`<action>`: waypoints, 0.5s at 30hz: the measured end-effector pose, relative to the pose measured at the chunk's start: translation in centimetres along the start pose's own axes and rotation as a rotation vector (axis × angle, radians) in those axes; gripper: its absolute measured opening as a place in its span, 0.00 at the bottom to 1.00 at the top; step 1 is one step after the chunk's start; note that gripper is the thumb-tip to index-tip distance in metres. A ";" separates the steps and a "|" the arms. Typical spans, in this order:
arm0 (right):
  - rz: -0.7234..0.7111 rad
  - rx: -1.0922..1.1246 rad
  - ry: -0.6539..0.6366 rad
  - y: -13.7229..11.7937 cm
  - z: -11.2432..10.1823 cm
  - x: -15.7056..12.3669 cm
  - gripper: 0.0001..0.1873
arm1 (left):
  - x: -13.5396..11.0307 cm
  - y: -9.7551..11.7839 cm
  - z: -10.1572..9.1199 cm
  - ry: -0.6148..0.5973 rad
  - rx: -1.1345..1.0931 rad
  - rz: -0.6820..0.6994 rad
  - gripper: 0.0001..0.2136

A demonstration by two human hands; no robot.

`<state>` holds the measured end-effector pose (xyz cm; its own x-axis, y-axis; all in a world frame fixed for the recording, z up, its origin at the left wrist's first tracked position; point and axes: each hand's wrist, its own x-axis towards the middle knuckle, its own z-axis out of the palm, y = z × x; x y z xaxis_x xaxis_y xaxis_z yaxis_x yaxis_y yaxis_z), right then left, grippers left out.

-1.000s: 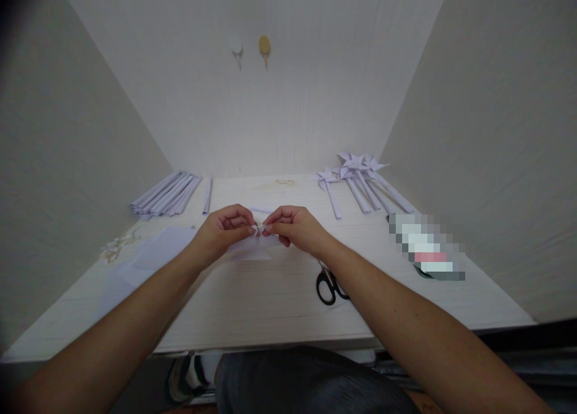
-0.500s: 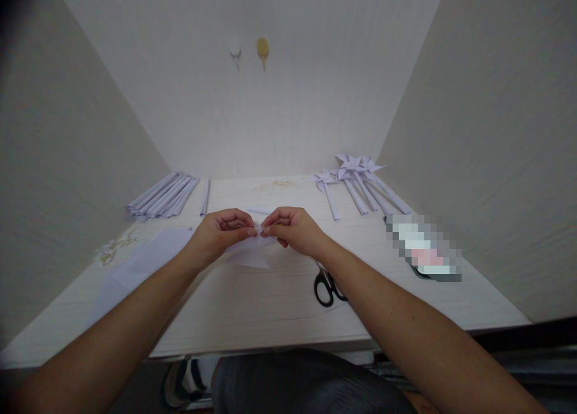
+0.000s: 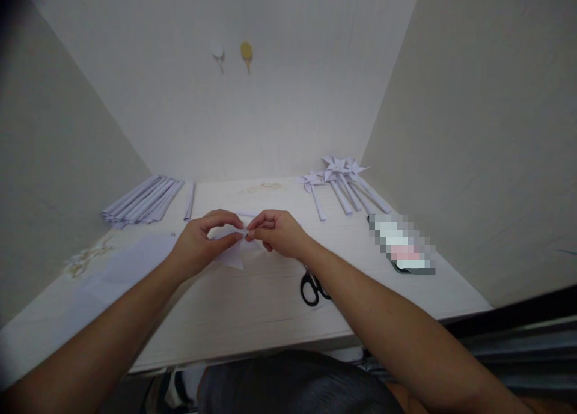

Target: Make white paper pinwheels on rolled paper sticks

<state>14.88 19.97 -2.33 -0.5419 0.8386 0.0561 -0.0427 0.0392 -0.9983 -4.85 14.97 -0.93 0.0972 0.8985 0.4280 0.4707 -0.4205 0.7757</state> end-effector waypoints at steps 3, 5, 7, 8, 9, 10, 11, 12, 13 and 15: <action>0.018 0.013 0.031 -0.2 0.0 0.1 0.06 | -0.1 0.0 0.0 0.087 0.099 0.120 0.04; 0.023 0.013 0.036 -0.3 0.0 0.1 0.06 | -0.1 -0.1 0.0 0.108 0.128 0.123 0.04; 0.025 0.018 0.025 -0.3 0.0 0.0 0.06 | -0.2 -0.1 0.0 0.103 0.144 0.081 0.04; 0.026 0.025 0.017 -0.3 0.0 0.0 0.06 | -0.3 -0.1 0.0 0.095 0.147 0.054 0.04; 0.024 0.033 0.008 -0.3 0.0 0.0 0.06 | -0.3 -0.1 0.0 0.087 0.145 0.031 0.05; 0.020 0.043 0.000 -0.3 0.0 0.0 0.06 | -0.3 -0.2 0.1 0.077 0.135 0.013 0.05; 0.016 0.053 -0.008 -0.3 -0.1 0.0 0.06 | -0.3 -0.2 0.1 0.066 0.119 0.001 0.05; 0.011 0.065 -0.015 -0.3 -0.1 -0.1 0.06 | -0.3 -0.3 0.1 0.056 0.097 -0.009 0.05; 0.008 0.077 -0.022 -0.3 -0.1 -0.1 0.06 | -0.3 -0.3 0.1 0.046 0.068 -0.018 0.06; 0.006 0.100 -0.040 -0.4 -0.2 -0.1 0.07 | -0.1 -0.5 0.1 0.027 0.007 -0.040 0.07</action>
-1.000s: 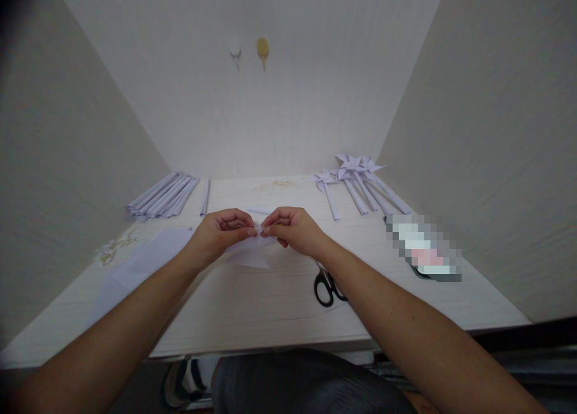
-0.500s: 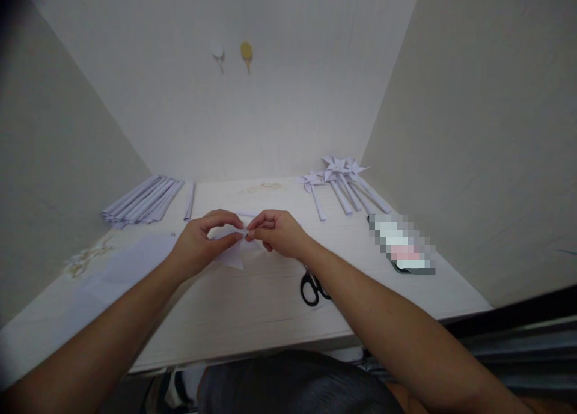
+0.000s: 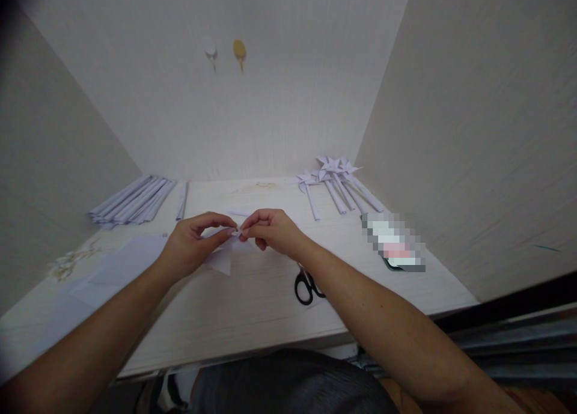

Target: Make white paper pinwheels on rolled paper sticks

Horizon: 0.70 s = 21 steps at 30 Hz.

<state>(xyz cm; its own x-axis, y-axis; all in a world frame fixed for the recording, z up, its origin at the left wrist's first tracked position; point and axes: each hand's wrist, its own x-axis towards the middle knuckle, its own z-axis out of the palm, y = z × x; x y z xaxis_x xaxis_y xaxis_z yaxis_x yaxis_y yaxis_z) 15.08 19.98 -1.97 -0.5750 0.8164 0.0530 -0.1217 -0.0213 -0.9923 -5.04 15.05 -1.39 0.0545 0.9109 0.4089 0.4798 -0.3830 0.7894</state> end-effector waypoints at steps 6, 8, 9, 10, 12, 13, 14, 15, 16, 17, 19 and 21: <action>-0.006 0.011 -0.024 -0.1 0.0 -0.1 0.07 | 0.1 0.0 0.0 -0.017 -0.107 -0.051 0.08; -0.010 0.008 -0.054 0.0 0.0 -0.1 0.07 | 0.1 0.0 0.0 -0.028 -0.103 -0.042 0.07; -0.011 0.009 -0.071 0.0 0.0 -0.1 0.07 | 0.0 0.1 0.0 -0.035 -0.097 -0.037 0.06; -0.011 0.010 -0.086 0.0 0.0 -0.1 0.07 | 0.0 0.1 0.0 -0.042 -0.092 -0.033 0.06; -0.014 0.013 -0.104 0.0 0.0 -0.1 0.08 | 0.0 0.3 -0.1 -0.049 -0.088 -0.029 0.06; -0.015 0.015 -0.109 0.0 0.0 -0.2 0.08 | 0.0 0.4 0.0 -0.045 -0.089 -0.029 0.07; -0.015 0.017 -0.113 0.0 0.0 -0.2 0.08 | 0.1 0.4 0.0 -0.036 -0.090 -0.032 0.08; -0.014 0.021 -0.115 0.0 -0.1 -0.2 0.08 | 0.1 0.5 0.0 -0.023 -0.092 -0.036 0.09; -0.013 0.023 -0.115 -0.1 -0.1 -0.2 0.08 | 0.1 0.6 0.1 -0.006 -0.091 -0.041 0.11; -0.013 0.024 -0.110 -0.1 0.0 -0.2 0.09 | 0.1 0.6 0.1 0.014 -0.089 -0.047 0.12; -0.017 0.024 -0.088 -0.1 0.0 -0.1 0.10 | 0.2 0.5 0.2 0.048 -0.078 -0.061 0.16; -0.020 0.029 -0.051 -0.1 0.0 0.0 0.10 | 0.2 0.3 0.2 0.086 -0.068 -0.061 0.19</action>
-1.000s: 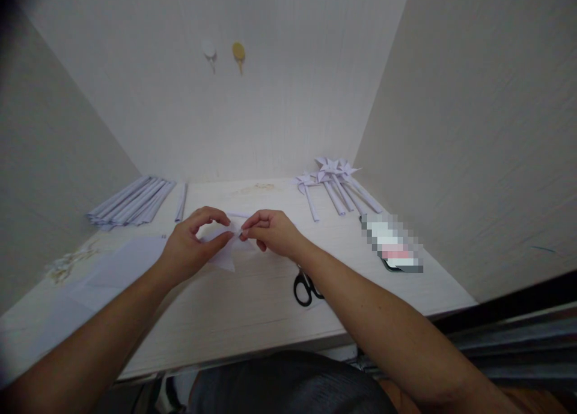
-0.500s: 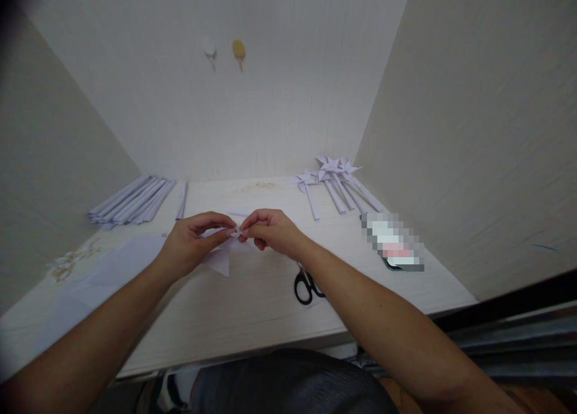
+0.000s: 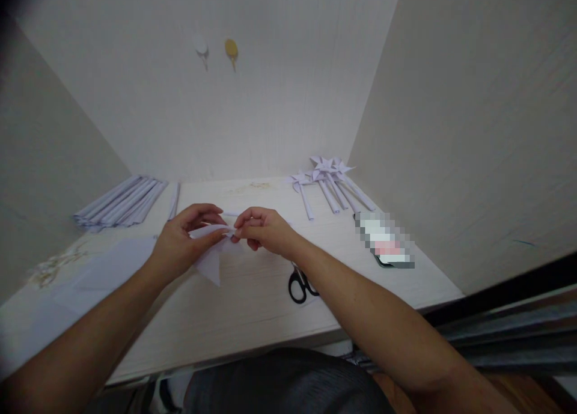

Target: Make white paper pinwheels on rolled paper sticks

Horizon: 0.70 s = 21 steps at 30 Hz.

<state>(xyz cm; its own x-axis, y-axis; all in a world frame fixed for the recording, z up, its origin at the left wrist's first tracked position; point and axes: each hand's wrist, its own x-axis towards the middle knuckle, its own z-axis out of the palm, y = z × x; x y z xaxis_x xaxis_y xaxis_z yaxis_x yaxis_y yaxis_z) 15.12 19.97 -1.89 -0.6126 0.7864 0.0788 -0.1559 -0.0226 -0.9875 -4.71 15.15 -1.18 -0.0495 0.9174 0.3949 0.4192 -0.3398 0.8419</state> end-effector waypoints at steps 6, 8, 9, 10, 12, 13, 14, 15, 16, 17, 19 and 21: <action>0.023 0.039 0.112 -0.1 0.0 0.2 0.10 | -0.1 -0.5 -0.4 0.030 0.075 0.224 0.04; 0.031 0.044 0.104 -0.1 0.0 0.2 0.10 | -0.1 -0.4 -0.5 0.006 0.112 0.307 0.05; 0.033 0.045 0.098 -0.1 0.0 0.2 0.10 | -0.1 -0.3 -0.5 0.000 0.130 0.331 0.06; 0.033 0.046 0.094 -0.1 0.1 0.2 0.10 | -0.1 -0.3 -0.5 -0.005 0.147 0.344 0.06; 0.030 0.046 0.090 -0.1 0.1 0.1 0.10 | -0.1 -0.1 -0.5 -0.013 0.177 0.355 0.05; 0.028 0.044 0.089 -0.1 0.2 0.1 0.10 | -0.2 -0.1 -0.5 -0.020 0.189 0.358 0.05; 0.027 0.041 0.088 -0.1 0.2 0.1 0.10 | -0.2 -0.1 -0.5 -0.027 0.198 0.361 0.05; 0.027 0.035 0.088 -0.1 0.2 0.1 0.10 | -0.2 -0.1 -0.5 -0.031 0.206 0.366 0.05; 0.026 0.026 0.088 -0.1 0.2 0.1 0.10 | -0.3 -0.1 -0.5 -0.034 0.213 0.372 0.05; 0.024 0.017 0.089 -0.1 0.3 0.0 0.10 | -0.3 -0.1 -0.5 -0.034 0.220 0.380 0.04; 0.020 -0.005 0.095 -0.1 0.3 0.0 0.09 | -0.4 -0.2 -0.4 -0.027 0.237 0.406 0.04; 0.017 -0.029 0.099 0.0 0.3 0.0 0.09 | -0.4 -0.4 -0.3 -0.021 0.258 0.433 0.04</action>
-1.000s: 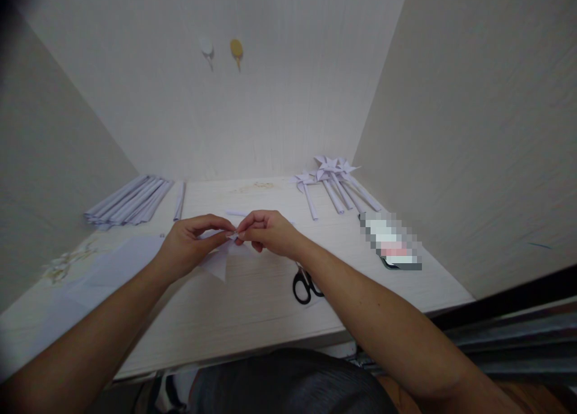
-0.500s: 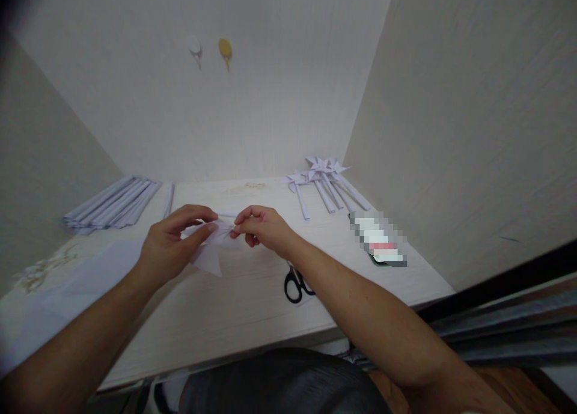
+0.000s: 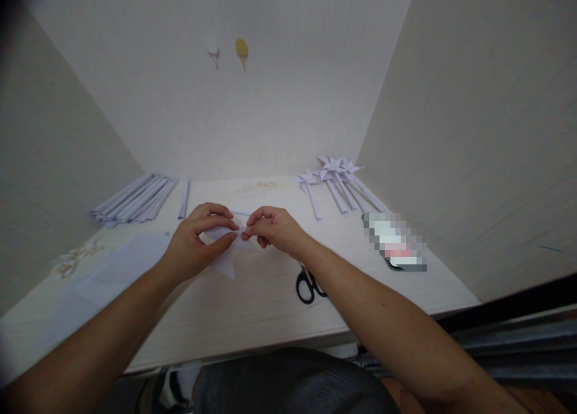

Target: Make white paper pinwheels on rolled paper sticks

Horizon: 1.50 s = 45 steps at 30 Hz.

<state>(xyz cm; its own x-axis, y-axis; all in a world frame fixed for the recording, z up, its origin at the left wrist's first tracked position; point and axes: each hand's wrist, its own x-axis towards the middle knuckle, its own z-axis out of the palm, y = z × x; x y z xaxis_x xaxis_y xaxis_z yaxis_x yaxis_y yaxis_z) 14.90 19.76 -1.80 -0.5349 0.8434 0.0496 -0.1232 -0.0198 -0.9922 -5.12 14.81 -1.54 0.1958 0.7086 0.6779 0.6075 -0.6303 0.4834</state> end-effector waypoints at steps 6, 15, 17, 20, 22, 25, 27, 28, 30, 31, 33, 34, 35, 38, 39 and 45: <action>0.010 -0.052 -0.038 0.0 0.0 0.0 0.10 | -0.1 -0.3 0.1 -0.016 0.032 0.055 0.04; -0.047 -0.088 -0.064 0.4 0.0 -0.1 0.12 | -0.1 -0.5 0.1 -0.066 0.001 0.026 0.05; -0.063 -0.097 -0.066 0.4 0.1 -0.1 0.11 | -0.1 -0.5 0.2 -0.072 -0.012 0.004 0.04; -0.070 -0.110 -0.065 0.4 0.2 -0.2 0.11 | 0.0 -0.5 0.1 -0.062 -0.021 -0.031 0.02; -0.064 -0.120 -0.057 0.3 0.2 -0.3 0.11 | 0.1 -0.3 0.1 -0.052 -0.013 -0.056 0.03; -0.056 -0.131 -0.048 0.3 0.2 -0.4 0.10 | 0.2 -0.1 0.1 -0.036 0.015 -0.113 0.07; -0.061 -0.137 -0.053 0.2 0.2 -0.4 0.11 | 0.2 -0.2 0.1 -0.031 0.028 -0.154 0.08; -0.066 -0.142 -0.055 0.2 0.2 -0.4 0.11 | 0.1 -0.2 0.2 -0.032 0.031 -0.169 0.09; -0.068 -0.156 -0.054 0.2 0.2 -0.4 0.11 | 0.1 -0.4 0.3 -0.036 0.035 -0.186 0.10; -0.065 -0.163 -0.048 0.2 0.2 -0.4 0.10 | 0.1 -0.5 0.3 -0.036 0.037 -0.188 0.10; -0.054 -0.167 -0.030 0.2 0.2 -0.3 0.08 | 0.0 -0.6 0.4 -0.031 0.043 -0.191 0.10; -0.048 -0.167 -0.022 0.2 0.2 -0.3 0.07 | 0.0 -0.6 0.4 -0.030 0.047 -0.193 0.10; -0.042 -0.167 -0.014 0.3 0.2 -0.3 0.07 | 0.1 -0.6 0.4 -0.030 0.050 -0.195 0.10; -0.028 -0.178 0.010 0.3 0.3 -0.2 0.06 | 0.1 -0.6 0.4 -0.022 0.050 -0.206 0.12; -0.023 -0.183 0.022 0.3 0.2 -0.2 0.06 | 0.1 -0.6 0.4 -0.015 0.045 -0.214 0.12; 0.016 -0.158 0.188 0.4 -0.2 0.4 0.06 | 0.2 -0.6 0.3 0.066 0.016 -0.353 0.16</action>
<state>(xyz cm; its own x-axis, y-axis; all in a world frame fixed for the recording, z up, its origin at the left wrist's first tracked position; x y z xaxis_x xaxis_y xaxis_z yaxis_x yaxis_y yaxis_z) 14.78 20.20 -2.23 -0.3688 0.9291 0.0262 0.0241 0.0377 -0.9990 -5.26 15.47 -1.84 -0.0780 0.8595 0.5052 0.6407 -0.3450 0.6859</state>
